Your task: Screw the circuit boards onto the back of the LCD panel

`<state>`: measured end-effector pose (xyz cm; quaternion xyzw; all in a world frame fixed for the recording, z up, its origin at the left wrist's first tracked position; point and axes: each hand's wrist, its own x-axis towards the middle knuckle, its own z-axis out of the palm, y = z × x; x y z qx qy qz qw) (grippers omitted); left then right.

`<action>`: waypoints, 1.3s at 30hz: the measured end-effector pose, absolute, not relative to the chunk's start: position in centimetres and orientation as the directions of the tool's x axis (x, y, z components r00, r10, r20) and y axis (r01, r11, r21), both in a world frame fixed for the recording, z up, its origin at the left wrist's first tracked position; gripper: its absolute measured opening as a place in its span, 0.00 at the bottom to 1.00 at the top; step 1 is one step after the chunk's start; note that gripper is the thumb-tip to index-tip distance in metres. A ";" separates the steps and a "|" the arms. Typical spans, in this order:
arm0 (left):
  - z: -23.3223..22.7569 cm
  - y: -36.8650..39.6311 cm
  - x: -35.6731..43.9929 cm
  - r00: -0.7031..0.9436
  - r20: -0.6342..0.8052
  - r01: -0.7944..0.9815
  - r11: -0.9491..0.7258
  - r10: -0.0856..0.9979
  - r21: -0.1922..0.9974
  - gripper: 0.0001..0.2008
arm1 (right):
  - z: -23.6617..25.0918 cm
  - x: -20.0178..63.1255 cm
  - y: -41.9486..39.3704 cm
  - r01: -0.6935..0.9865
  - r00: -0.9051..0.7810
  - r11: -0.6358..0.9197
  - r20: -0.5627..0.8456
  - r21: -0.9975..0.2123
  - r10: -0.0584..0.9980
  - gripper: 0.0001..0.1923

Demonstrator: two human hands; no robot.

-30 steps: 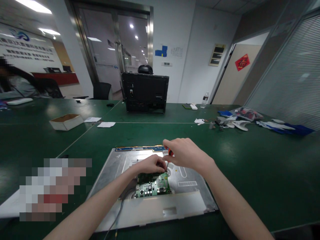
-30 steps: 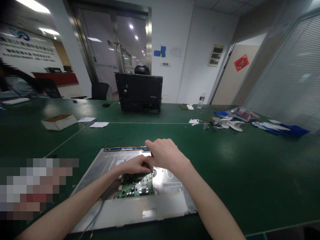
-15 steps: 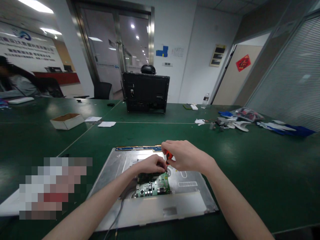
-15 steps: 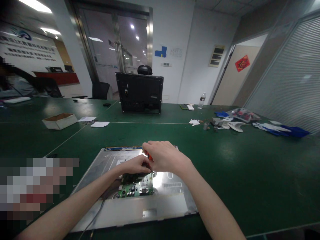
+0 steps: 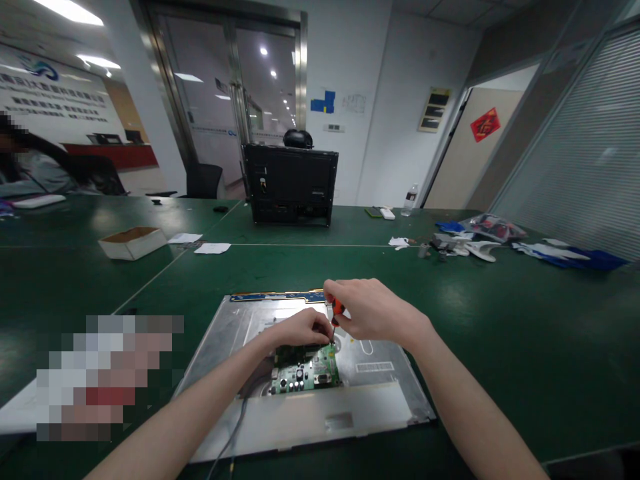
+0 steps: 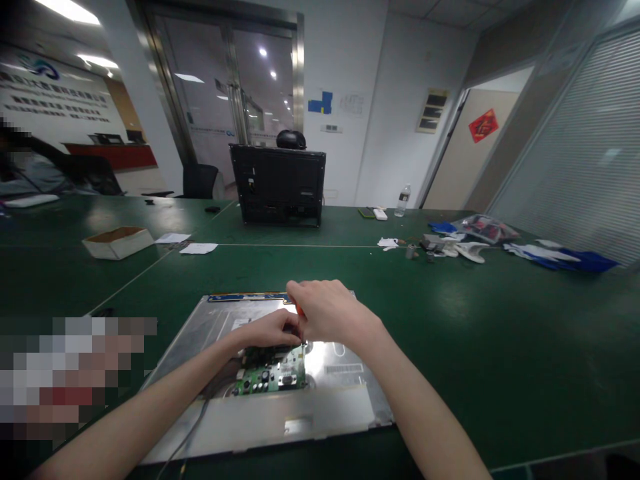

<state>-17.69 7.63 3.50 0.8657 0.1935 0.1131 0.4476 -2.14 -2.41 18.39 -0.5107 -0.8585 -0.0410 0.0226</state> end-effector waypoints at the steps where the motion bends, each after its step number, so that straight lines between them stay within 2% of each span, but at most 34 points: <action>1: 3.5 7.6 -17.7 0.900 0.026 0.231 -0.525 0.436 0.819 0.07 | 18.4 -2.1 -2.4 0.879 -0.476 0.475 0.079 0.042 0.876 0.10; 8: 3.3 7.7 -17.7 0.901 0.016 0.220 -0.487 0.434 0.845 0.07 | 17.9 -2.3 -1.6 0.930 -0.364 0.355 0.121 0.093 0.923 0.17; 14: 3.5 7.7 -17.8 0.901 0.023 0.239 -0.539 0.434 0.807 0.07 | 18.1 -2.2 -2.0 0.920 -0.391 0.384 0.109 0.080 0.914 0.08; 17: 3.5 7.7 -17.7 0.896 0.017 0.254 -0.544 0.443 0.800 0.07 | 18.4 -2.2 -2.4 0.895 -0.445 0.443 0.072 0.040 0.893 0.12; 20: 3.3 7.8 -17.7 0.897 0.029 0.239 -0.539 0.441 0.808 0.07 | 18.3 -2.2 -2.4 0.900 -0.435 0.432 0.070 0.049 0.898 0.15; 25: 3.4 7.6 -17.8 0.894 0.004 0.243 -0.492 0.448 0.836 0.07 | 18.0 -2.3 -1.8 0.926 -0.370 0.358 0.102 0.118 0.923 0.15; 30: 3.7 7.5 -17.7 0.900 0.005 0.239 -0.502 0.436 0.831 0.07 | 18.1 -2.3 -1.9 0.918 -0.394 0.385 0.090 0.097 0.915 0.10; 34: 3.4 7.8 -17.7 0.897 0.022 0.246 -0.539 0.442 0.806 0.07 | 18.3 -2.3 -2.4 0.886 -0.464 0.461 0.088 0.053 0.881 0.13; 39: 3.4 7.7 -17.6 0.912 0.050 0.195 -0.539 0.406 0.819 0.07 | 18.1 -2.4 -2.2 0.909 -0.413 0.402 0.105 0.111 0.905 0.15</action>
